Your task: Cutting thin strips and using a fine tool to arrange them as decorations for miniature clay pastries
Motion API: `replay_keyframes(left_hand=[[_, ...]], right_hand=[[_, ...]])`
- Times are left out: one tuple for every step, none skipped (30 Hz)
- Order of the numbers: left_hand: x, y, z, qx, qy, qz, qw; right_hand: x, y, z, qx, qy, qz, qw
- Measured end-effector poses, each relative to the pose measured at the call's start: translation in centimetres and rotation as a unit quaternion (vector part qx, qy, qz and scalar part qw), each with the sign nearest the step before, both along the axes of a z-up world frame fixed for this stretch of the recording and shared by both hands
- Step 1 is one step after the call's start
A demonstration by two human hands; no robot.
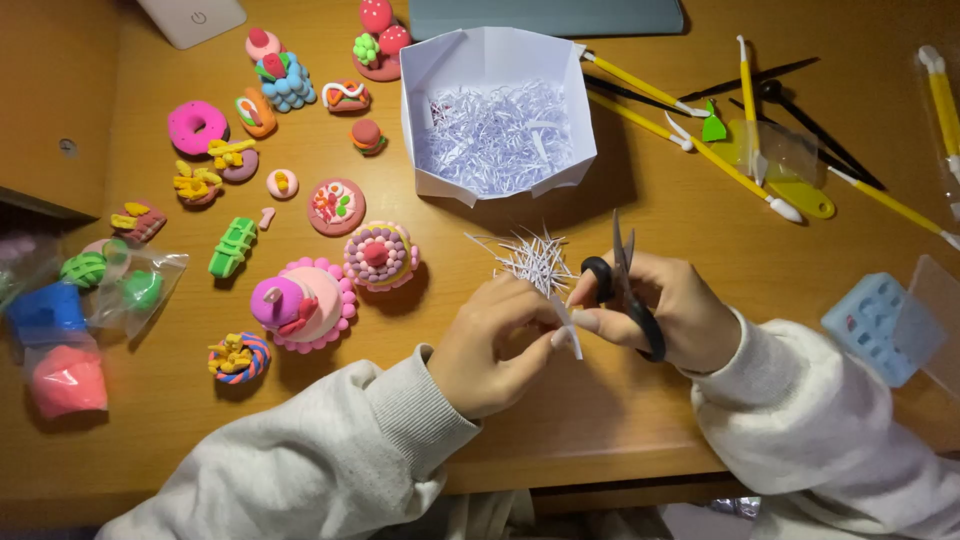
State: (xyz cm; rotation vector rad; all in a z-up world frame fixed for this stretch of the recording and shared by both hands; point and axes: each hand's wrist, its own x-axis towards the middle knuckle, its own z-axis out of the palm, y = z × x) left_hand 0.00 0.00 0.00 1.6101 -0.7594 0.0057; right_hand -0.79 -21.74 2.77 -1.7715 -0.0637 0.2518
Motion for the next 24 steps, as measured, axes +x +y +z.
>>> replay_keyframes(left_hand=[[0.0, 0.0, 0.0, 0.000, 0.000, 0.000, 1.000], [0.0, 0.0, 0.0, 0.020, -0.016, -0.004, 1.000], [0.1, 0.0, 0.0, 0.039, -0.032, -0.007, 0.999], [0.0, 0.0, -0.2, 0.039, -0.031, -0.007, 0.999], [0.0, 0.0, -0.3, 0.038, -0.032, -0.004, 0.999], [0.0, 0.0, -0.4, 0.037, -0.032, -0.001, 0.999], [0.0, 0.0, -0.3, 0.037, -0.032, -0.001, 0.999], [-0.1, -0.1, -0.2, 0.035, -0.029, 0.002, 0.999], [0.0, -0.1, -0.1, 0.033, -0.026, 0.004, 0.999], [0.2, 0.0, -0.1, 0.033, -0.027, 0.004, 0.999], [0.3, 0.0, -0.1, 0.031, -0.019, 0.011, 0.999], [0.5, 0.0, -0.1, 0.030, -0.011, 0.017, 0.999], [0.6, 0.1, 0.2, 0.030, -0.011, 0.018, 0.999], [0.8, 0.2, 0.4, 0.040, -0.028, 0.030, 0.998], [1.0, 0.3, 0.7, 0.050, -0.046, 0.042, 0.997], [0.9, 0.3, 0.7, 0.049, -0.047, 0.042, 0.997], [0.9, 0.3, 0.6, 0.049, -0.041, 0.046, 0.997], [0.9, 0.3, 0.6, 0.049, -0.036, 0.050, 0.997], [0.9, 0.3, 0.6, 0.049, -0.037, 0.048, 0.997], [1.0, 0.3, 0.5, 0.048, -0.040, 0.049, 0.997], [0.9, 0.3, 0.5, 0.048, -0.042, 0.050, 0.997], [0.9, 0.3, 0.4, 0.048, -0.042, 0.050, 0.997], [1.0, 0.3, 0.4, 0.046, -0.044, 0.056, 0.996], [1.0, 0.3, 0.4, 0.044, -0.045, 0.061, 0.996]], right_hand=[[-0.1, 0.1, -0.3, 0.000, 0.000, 0.000, 1.000], [-0.2, 0.2, -0.5, -0.004, -0.001, 0.006, 1.000], [-0.3, 0.3, -0.7, -0.008, -0.002, 0.012, 1.000], [-0.5, 0.3, -1.2, -0.008, -0.001, 0.012, 1.000], [-0.5, 0.2, -1.6, -0.010, 0.004, 0.016, 1.000], [-0.5, 0.1, -2.0, -0.012, 0.010, 0.019, 1.000], [-0.4, 0.2, -1.8, -0.012, 0.010, 0.019, 1.000], [-0.4, 0.2, -1.6, -0.018, 0.003, 0.019, 1.000], [-0.3, 0.3, -1.4, -0.025, -0.004, 0.020, 0.999], [0.2, -0.5, -1.2, -0.024, -0.005, 0.020, 0.999], [0.5, -1.4, -1.1, -0.051, -0.013, -0.004, 0.999], [0.9, -2.3, -1.0, -0.078, -0.021, -0.029, 0.996], [1.4, -3.5, -0.2, -0.078, -0.021, -0.028, 0.996], [1.9, -4.6, 0.6, -0.158, -0.053, -0.046, 0.985], [2.4, -5.9, 1.4, -0.236, -0.085, -0.063, 0.966], [2.6, -6.6, 2.0, -0.237, -0.086, -0.064, 0.966], [2.8, -7.4, 2.6, -0.384, -0.062, -0.103, 0.915], [3.0, -8.1, 3.2, -0.520, -0.038, -0.140, 0.842], [3.1, -8.8, 3.2, -0.520, -0.038, -0.142, 0.841], [3.1, -9.5, 3.2, -0.525, -0.025, -0.151, 0.838], [3.1, -10.1, 3.2, -0.529, -0.011, -0.158, 0.834], [3.0, -10.5, 3.3, -0.529, -0.011, -0.158, 0.834], [2.9, -10.8, 3.3, -0.526, -0.009, -0.156, 0.836], [2.7, -11.0, 3.3, -0.523, -0.007, -0.153, 0.839]])
